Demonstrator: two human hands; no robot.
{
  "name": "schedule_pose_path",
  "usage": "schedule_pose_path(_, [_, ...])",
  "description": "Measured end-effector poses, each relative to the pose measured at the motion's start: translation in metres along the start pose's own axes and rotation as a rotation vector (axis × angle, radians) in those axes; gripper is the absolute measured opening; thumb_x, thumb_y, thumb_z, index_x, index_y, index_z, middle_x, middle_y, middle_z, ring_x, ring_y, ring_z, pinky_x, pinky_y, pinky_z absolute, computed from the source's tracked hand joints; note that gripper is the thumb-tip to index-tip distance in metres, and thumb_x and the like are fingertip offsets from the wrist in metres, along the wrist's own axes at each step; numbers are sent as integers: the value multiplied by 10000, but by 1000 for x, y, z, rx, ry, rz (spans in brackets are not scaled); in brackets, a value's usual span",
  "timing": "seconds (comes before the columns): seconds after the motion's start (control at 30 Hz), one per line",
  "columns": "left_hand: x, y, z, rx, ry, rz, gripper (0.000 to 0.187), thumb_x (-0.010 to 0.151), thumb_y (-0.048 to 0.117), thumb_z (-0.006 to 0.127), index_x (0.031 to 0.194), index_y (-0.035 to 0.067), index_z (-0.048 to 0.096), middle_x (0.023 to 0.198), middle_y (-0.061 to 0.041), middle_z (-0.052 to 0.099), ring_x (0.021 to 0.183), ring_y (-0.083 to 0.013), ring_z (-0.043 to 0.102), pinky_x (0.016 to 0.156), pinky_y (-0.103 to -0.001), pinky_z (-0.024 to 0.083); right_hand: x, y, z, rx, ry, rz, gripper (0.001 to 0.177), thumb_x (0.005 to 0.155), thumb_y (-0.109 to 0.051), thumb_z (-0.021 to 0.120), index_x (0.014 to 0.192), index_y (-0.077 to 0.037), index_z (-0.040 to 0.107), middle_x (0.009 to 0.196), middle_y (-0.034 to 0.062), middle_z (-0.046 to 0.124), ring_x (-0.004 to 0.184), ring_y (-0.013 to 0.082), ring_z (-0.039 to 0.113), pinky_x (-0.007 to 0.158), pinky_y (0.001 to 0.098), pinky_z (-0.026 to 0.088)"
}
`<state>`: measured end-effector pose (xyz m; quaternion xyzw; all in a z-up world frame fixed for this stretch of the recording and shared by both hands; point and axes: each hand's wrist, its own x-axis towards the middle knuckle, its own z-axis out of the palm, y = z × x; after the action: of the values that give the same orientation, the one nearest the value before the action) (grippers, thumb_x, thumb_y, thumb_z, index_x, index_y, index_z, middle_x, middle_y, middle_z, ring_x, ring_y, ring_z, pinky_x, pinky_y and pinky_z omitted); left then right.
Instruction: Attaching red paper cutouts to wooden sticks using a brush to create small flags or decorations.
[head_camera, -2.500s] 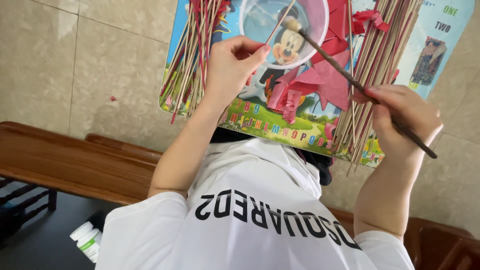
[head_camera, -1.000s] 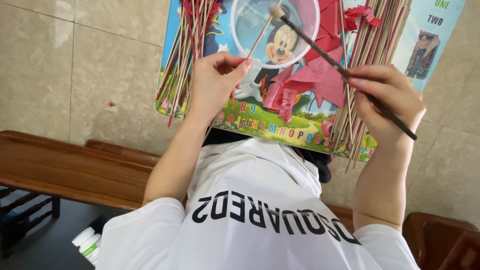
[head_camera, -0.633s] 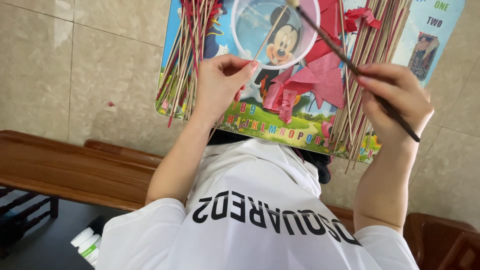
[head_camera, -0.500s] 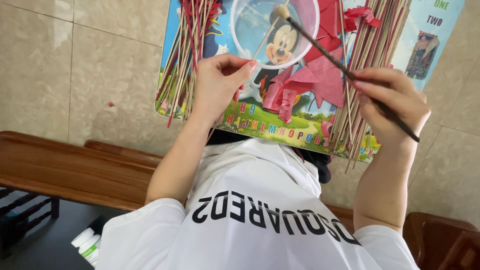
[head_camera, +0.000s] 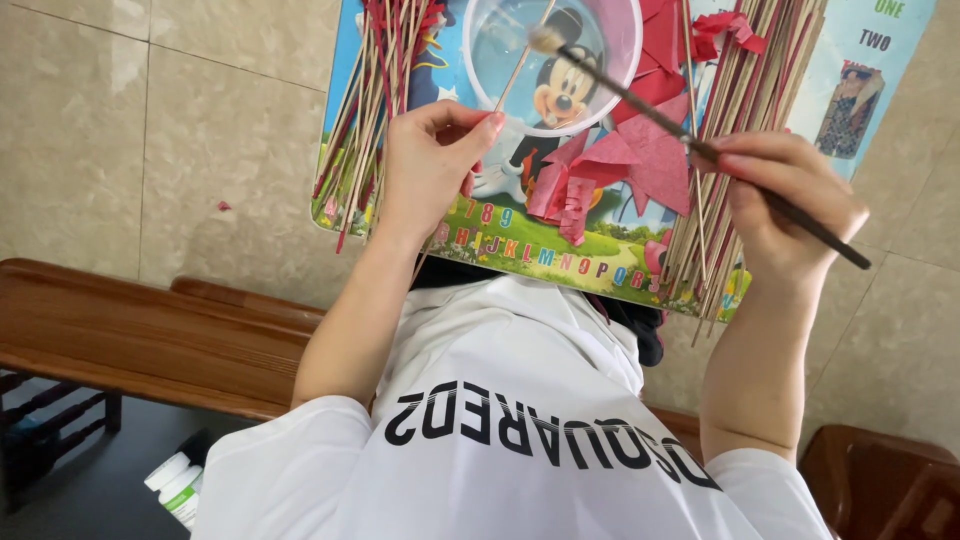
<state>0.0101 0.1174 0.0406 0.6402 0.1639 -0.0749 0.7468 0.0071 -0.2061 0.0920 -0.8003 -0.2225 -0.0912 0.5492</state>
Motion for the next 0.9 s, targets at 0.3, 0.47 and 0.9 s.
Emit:
schedule_pose_path(0.3, [-1, -4, 0, -16, 1, 4, 167, 923, 146, 781, 893, -15, 747, 678, 15, 649, 523, -30, 549, 389, -221, 423, 17, 7, 15, 142, 214, 110, 153, 1044, 58, 571, 1162, 87, 663, 1147, 188, 684, 1014, 268, 749, 962, 371, 643])
schedule_pose_path(0.47, [4, -6, -3, -29, 31, 30, 158, 925, 141, 781, 911, -12, 747, 685, 12, 654, 538, -32, 565, 396, -221, 437, -5, 8, 11, 160, 115, 118, 95, 1175, 95, 594, 1198, 110, 685, 1141, 211, 721, 986, 277, 758, 941, 359, 645])
schedule_pose_path(0.9, [-4, -6, 1, 66, 0, 20, 146, 919, 133, 787, 903, -7, 748, 676, 16, 648, 476, -23, 497, 387, -218, 377, 25, -2, 14, 128, 374, 149, 126, 1106, 39, 573, 1163, 104, 664, 1039, 176, 725, 916, 273, 772, 880, 373, 666])
